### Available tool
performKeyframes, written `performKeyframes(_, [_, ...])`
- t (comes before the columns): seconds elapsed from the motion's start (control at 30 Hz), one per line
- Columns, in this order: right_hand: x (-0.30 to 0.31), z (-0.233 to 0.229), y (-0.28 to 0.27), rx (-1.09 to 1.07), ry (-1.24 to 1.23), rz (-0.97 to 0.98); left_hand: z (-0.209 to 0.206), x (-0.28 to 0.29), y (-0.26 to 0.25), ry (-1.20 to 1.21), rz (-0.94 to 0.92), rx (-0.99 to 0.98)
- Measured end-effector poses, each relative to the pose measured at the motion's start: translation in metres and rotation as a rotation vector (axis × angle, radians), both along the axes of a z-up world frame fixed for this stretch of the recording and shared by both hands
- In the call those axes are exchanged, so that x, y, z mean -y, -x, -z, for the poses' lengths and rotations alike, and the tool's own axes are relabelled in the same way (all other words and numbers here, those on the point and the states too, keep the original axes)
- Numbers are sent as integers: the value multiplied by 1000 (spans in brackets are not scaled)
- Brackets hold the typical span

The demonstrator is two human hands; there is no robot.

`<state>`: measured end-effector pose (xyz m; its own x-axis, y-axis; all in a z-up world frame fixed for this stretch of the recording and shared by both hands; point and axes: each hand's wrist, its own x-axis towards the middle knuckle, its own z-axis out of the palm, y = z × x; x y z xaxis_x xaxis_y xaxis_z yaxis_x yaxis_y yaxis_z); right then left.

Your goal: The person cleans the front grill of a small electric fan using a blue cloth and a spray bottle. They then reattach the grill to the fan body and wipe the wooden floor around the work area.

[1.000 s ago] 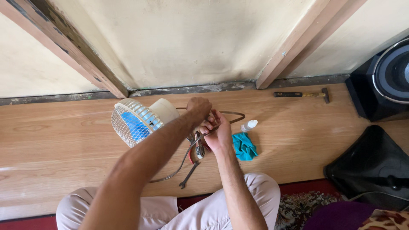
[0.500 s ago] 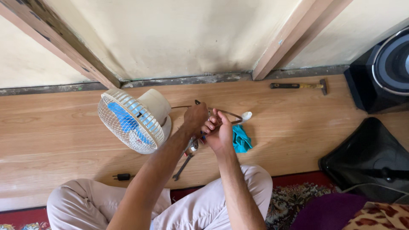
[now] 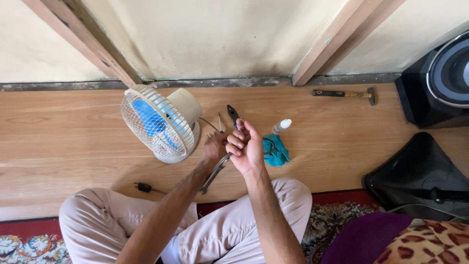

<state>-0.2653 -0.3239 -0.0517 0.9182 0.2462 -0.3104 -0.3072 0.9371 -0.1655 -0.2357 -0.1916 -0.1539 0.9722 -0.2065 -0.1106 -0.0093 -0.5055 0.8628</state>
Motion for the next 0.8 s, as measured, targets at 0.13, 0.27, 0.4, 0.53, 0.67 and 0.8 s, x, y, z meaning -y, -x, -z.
performKeyframes(0.13, [-3, -16, 8, 10, 129, -127, 1, -13, 19, -81, -108, -92])
performKeyframes(0.27, [-10, -34, 23, -40, 376, -349, -8, -28, 37, -20, -112, -73])
performKeyframes(0.4, [-13, -64, 39, -138, 913, -540, -21, -47, 50, -87, -49, 157])
performKeyframes(0.53, [-5, -102, 52, 8, 1665, -607, -37, -69, 60, -238, 85, 181])
performKeyframes(0.67, [4, -112, 59, 550, 2459, -284, -37, -84, 64, -381, 128, 228])
performKeyframes(0.8, [7, -112, 63, 828, 2746, -383, -31, -89, 66, -463, 172, 264])
